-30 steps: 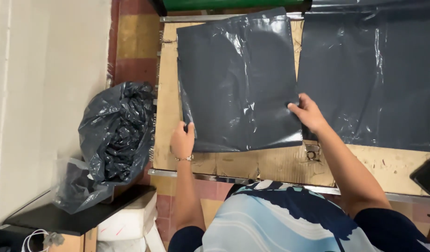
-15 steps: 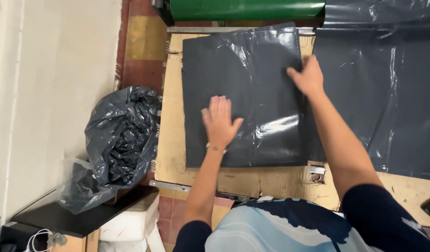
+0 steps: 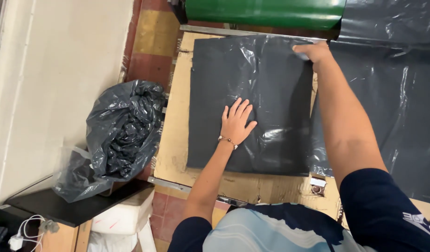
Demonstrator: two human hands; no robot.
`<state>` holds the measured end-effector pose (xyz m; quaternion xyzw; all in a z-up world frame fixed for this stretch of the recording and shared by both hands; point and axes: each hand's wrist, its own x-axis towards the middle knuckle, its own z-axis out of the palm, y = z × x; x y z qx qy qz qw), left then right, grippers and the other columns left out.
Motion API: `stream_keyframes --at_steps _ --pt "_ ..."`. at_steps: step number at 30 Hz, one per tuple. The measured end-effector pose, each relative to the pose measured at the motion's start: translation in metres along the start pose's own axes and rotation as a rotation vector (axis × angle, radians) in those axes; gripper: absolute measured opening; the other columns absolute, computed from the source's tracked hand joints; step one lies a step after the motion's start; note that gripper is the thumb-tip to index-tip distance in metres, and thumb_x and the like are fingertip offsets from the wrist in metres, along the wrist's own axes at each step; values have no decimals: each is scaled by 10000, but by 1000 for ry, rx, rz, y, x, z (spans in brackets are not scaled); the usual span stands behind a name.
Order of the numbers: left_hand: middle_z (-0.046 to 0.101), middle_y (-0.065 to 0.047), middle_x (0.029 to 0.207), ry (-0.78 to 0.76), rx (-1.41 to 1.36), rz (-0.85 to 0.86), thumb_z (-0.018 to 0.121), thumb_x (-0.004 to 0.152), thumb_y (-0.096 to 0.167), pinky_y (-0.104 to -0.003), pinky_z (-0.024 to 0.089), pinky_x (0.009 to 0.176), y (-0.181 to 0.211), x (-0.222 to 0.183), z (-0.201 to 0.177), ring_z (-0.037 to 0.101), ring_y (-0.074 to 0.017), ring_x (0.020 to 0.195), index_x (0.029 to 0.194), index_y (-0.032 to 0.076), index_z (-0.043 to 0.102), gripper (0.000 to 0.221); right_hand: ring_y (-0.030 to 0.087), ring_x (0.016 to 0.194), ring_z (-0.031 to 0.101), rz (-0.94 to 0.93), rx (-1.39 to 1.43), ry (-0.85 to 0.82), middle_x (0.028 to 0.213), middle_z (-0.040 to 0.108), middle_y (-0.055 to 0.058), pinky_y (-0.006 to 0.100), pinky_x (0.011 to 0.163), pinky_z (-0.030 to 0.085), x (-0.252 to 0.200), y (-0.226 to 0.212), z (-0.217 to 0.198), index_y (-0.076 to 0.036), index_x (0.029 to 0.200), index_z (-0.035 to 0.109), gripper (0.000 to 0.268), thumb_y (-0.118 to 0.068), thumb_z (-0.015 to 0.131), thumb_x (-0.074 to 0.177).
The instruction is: Folding black plastic bags and stacking them in a crate.
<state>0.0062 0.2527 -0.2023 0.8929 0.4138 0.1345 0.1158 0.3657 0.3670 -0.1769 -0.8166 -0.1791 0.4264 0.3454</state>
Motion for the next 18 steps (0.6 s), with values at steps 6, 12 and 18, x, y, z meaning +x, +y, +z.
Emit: stream_keyframes --at_steps 6,12,18 --pt "618 -13 1416 142 -612 -130 405 1028 353 -394 346 1169 -61 24 43 515 -185 1374 1344 149 623 435 196 973 716 -241 465 -34 1153 699 90 393 797 627 -47 8 -4 -83 1364 551 737 -67 861 696" --pt "371 -228 1625 -410 -2213 -612 235 857 852 -621 193 1234 -191 18 14 304 -375 1532 1541 39 407 1077 209 970 703 -815 216 -37 987 723 70 361 876 587 -214 108 -44 -99 1063 736 288 85 787 847" --pt "579 -175 1459 62 -1572 -1144 625 889 577 -511 411 1123 -172 -11 -22 554 -367 1335 1495 107 480 782 280 1047 723 -1063 -206 -3 933 768 -2 391 993 483 -276 218 -38 -225 876 799 114 -118 837 866"
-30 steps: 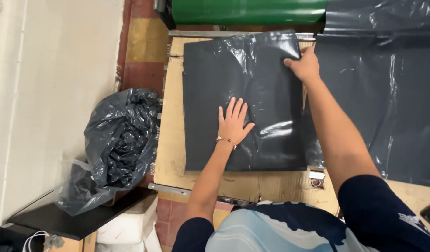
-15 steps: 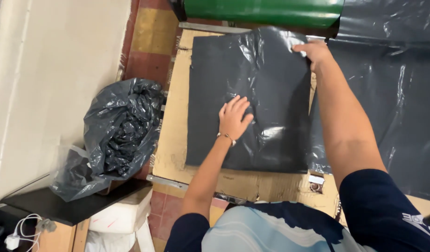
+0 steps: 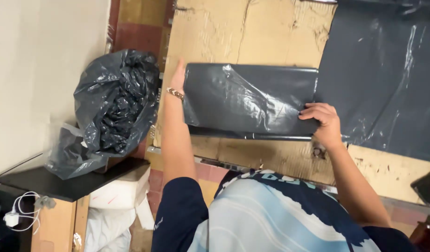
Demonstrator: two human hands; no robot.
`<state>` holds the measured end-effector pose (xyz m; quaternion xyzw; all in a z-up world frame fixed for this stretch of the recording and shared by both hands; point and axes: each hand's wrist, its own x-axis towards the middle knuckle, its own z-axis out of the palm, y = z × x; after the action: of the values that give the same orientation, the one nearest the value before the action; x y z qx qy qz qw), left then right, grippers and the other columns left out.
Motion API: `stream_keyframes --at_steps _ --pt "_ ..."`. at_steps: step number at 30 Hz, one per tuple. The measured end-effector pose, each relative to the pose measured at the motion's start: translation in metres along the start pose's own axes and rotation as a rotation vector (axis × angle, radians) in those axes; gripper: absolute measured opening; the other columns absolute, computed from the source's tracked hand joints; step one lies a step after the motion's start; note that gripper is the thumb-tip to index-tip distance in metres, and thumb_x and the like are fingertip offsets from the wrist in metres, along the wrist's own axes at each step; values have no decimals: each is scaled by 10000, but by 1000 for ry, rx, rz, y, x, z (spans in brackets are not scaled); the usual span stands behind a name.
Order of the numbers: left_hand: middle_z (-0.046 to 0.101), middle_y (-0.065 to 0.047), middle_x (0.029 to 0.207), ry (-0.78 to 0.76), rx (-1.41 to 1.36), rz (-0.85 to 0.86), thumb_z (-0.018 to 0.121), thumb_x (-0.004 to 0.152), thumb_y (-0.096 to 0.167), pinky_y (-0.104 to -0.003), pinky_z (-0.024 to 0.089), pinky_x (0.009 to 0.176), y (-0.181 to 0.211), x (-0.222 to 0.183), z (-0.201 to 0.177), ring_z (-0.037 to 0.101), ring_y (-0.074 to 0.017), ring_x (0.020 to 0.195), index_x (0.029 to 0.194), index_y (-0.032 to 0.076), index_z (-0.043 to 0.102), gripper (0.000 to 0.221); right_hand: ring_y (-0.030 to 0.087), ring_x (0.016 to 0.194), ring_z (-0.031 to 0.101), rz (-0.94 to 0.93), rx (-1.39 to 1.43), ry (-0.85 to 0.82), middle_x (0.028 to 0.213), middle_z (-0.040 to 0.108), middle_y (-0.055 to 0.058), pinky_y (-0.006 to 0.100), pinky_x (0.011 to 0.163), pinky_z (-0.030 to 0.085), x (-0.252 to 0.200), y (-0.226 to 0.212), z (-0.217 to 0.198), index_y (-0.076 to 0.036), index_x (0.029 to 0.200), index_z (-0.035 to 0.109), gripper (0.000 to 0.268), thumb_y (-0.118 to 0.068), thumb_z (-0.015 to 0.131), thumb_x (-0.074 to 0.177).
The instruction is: Folding black plastic bags and stacking them in a crate.
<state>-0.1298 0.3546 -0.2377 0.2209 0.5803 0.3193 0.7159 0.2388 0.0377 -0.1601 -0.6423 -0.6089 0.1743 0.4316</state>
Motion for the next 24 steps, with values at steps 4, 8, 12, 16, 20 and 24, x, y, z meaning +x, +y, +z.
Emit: stream_keyframes --at_steps 4,8,12,16,20,24 --pt "769 -217 1027 -283 53 212 812 917 154 -469 674 748 -25 61 -45 789 -345 918 1194 75 723 301 256 1152 710 -51 -124 -11 1040 768 -15 405 1024 456 -34 17 18 -251 919 786 92 -192 831 866" --pt "672 54 1321 79 908 383 868 797 487 -307 451 1109 -39 74 -49 595 -134 1296 1335 369 655 591 227 1251 674 -48 -272 -91 1137 759 -28 399 1051 439 -42 11 10 -198 944 771 274 40 728 815" --pt "623 -135 1332 519 1401 978 818 804 415 -545 445 1071 -53 -1 22 591 -350 1254 1368 107 553 694 321 1437 532 -60 -433 -337 1421 666 42 514 1183 387 -9 -23 5 -198 1206 747 535 -400 779 711" --pt "322 -79 1679 41 1764 1108 600 985 534 -744 175 1189 -81 -112 112 161 -357 1577 1558 150 430 711 510 1373 481 -282 -249 -152 1431 564 315 590 1155 340 59 -75 80 37 1461 542 698 -502 539 1019" --pt "86 -56 1755 -139 1767 930 539 989 523 -774 85 1204 -95 -110 93 -19 -362 1607 1655 181 230 810 433 1486 370 -271 -460 -75 1553 471 259 561 1219 247 58 -29 146 -38 1574 444 793 -622 438 1039" --pt "223 -107 1697 40 1817 950 581 902 678 -738 258 1152 -71 -132 21 136 -354 1574 1607 143 296 930 396 1543 305 -159 -686 -143 1636 417 208 609 1248 162 42 7 105 -88 1599 448 855 -622 544 937"
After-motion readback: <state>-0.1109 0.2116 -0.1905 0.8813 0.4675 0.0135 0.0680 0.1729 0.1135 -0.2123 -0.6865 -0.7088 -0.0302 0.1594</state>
